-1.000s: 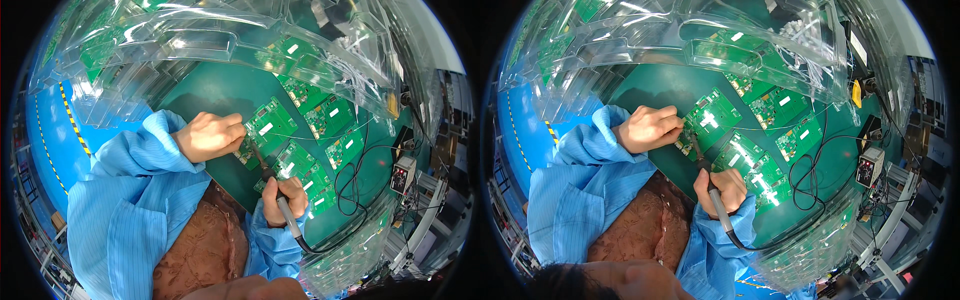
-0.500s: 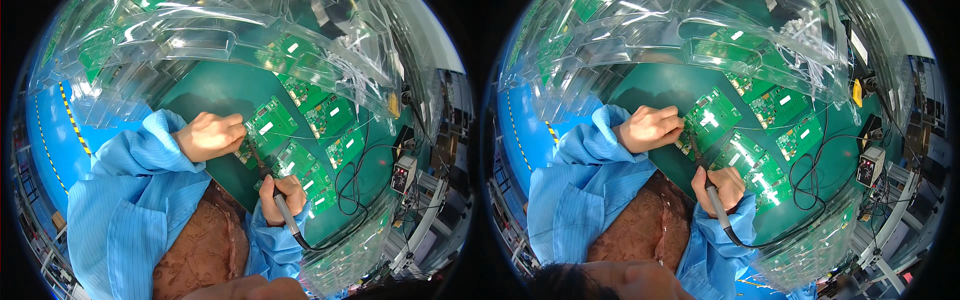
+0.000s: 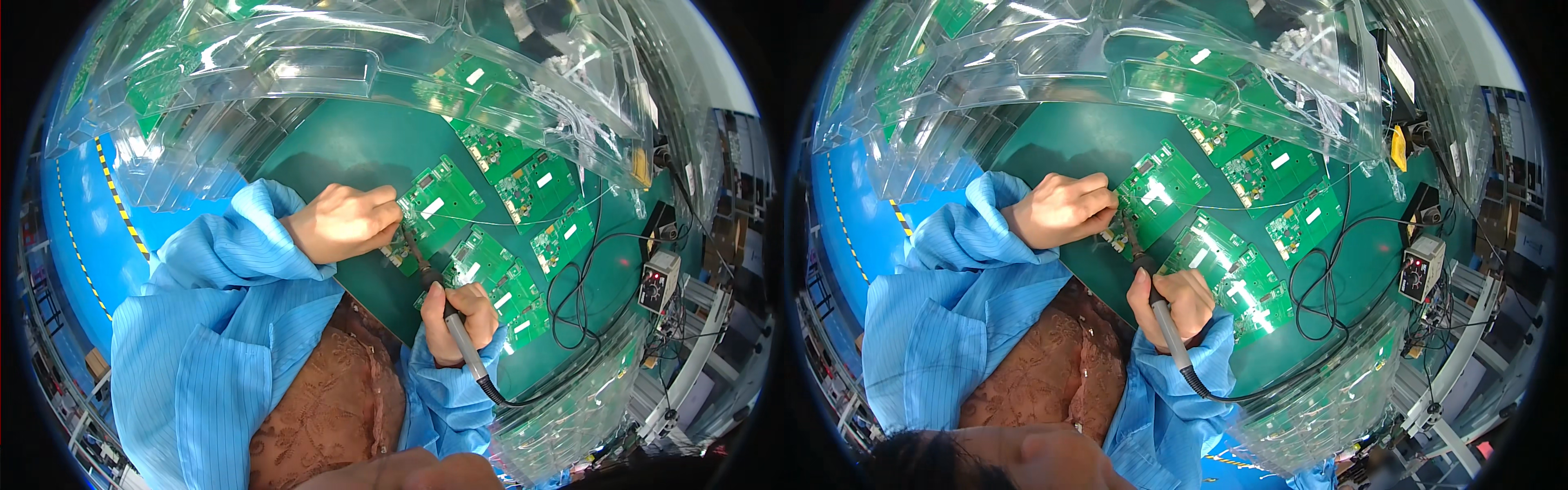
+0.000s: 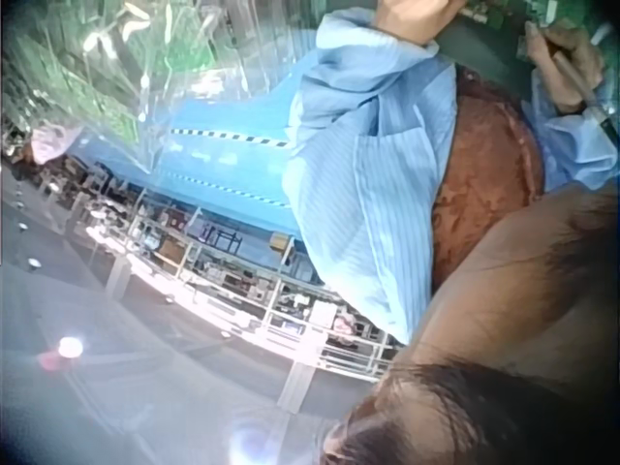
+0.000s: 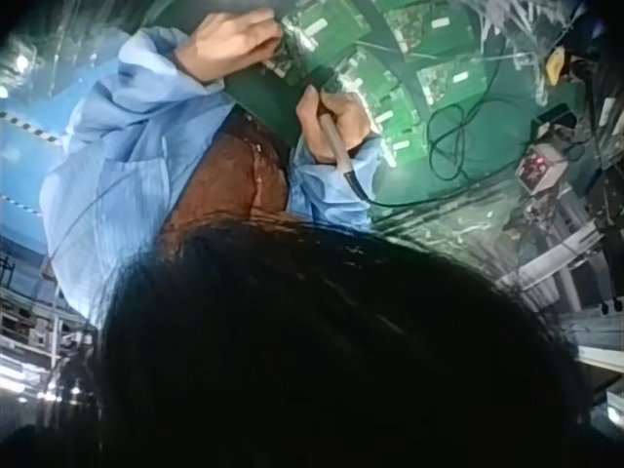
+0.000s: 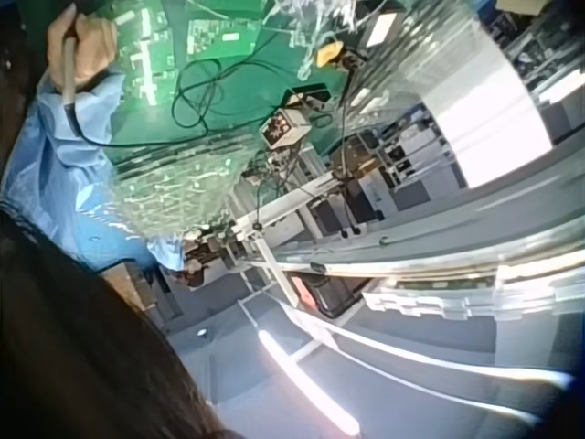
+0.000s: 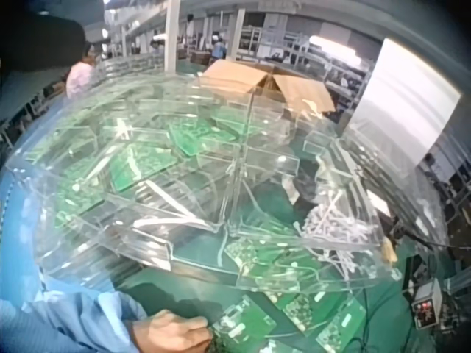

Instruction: Soldering electronic components onto multiple printed circuit boards at an assembly station.

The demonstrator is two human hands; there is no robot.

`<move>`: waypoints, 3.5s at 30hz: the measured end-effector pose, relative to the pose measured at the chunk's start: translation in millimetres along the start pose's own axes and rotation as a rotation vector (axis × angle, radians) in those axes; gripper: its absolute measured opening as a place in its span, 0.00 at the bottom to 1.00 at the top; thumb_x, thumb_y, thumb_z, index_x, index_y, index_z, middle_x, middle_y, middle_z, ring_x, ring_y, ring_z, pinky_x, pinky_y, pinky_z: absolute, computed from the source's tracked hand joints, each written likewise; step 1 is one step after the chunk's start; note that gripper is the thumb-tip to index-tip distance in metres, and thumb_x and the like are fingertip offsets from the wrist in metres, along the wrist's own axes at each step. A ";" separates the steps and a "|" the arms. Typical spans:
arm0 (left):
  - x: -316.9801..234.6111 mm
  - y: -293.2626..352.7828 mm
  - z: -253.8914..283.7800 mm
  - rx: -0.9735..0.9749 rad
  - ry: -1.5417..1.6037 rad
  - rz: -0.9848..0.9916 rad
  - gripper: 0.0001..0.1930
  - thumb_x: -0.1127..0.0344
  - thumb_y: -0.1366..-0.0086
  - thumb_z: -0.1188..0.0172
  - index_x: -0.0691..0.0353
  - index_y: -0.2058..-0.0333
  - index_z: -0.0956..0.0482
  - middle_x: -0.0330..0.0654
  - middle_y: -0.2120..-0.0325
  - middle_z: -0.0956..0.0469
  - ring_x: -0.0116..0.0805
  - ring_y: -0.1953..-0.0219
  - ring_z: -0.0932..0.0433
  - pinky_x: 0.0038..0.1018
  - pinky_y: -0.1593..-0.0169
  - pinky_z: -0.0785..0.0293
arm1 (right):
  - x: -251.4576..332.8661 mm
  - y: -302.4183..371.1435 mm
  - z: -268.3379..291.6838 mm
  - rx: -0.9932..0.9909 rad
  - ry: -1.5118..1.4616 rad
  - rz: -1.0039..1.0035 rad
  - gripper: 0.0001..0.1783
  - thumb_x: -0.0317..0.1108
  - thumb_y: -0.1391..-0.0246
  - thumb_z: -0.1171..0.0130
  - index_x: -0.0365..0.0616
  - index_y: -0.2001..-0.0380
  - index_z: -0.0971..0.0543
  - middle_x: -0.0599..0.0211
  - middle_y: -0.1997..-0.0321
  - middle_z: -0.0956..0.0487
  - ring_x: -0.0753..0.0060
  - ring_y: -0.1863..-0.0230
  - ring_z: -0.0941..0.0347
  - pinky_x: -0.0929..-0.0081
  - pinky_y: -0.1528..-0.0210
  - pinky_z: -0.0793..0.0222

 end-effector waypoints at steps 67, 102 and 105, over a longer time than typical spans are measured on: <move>-137.4 -28.7 -17.1 -0.100 0.737 -0.332 0.08 0.72 0.44 0.39 0.64 0.70 0.30 0.43 0.81 0.29 0.38 0.85 0.28 0.30 0.84 0.37 | -12.4 61.4 95.3 -0.546 -0.336 -0.067 0.21 0.18 0.56 0.43 0.38 0.55 0.32 0.54 0.72 0.27 0.71 0.72 0.30 0.76 0.66 0.33; -22.0 16.3 28.1 -0.126 -0.171 -0.275 0.08 0.72 0.55 0.39 0.61 0.75 0.29 0.37 0.82 0.38 0.31 0.86 0.31 0.28 0.85 0.35 | -0.7 -2.4 11.0 -0.033 -0.073 0.036 0.14 0.16 0.63 0.40 0.43 0.81 0.34 0.67 0.88 0.30 0.68 0.89 0.39 0.73 0.82 0.47; -19.5 16.5 23.2 -0.121 -0.176 -0.275 0.08 0.71 0.55 0.39 0.61 0.75 0.29 0.37 0.81 0.38 0.31 0.85 0.31 0.28 0.85 0.35 | -2.9 -2.4 7.3 -0.011 -0.068 0.023 0.13 0.17 0.62 0.40 0.43 0.81 0.34 0.67 0.88 0.31 0.68 0.88 0.39 0.73 0.82 0.47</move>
Point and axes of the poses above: each hand's wrist, its own y-axis away from the middle knuckle, its own z-axis out of the back of the hand, x = y × z, the point moved 10 cm from there along -y, towards the middle knuckle
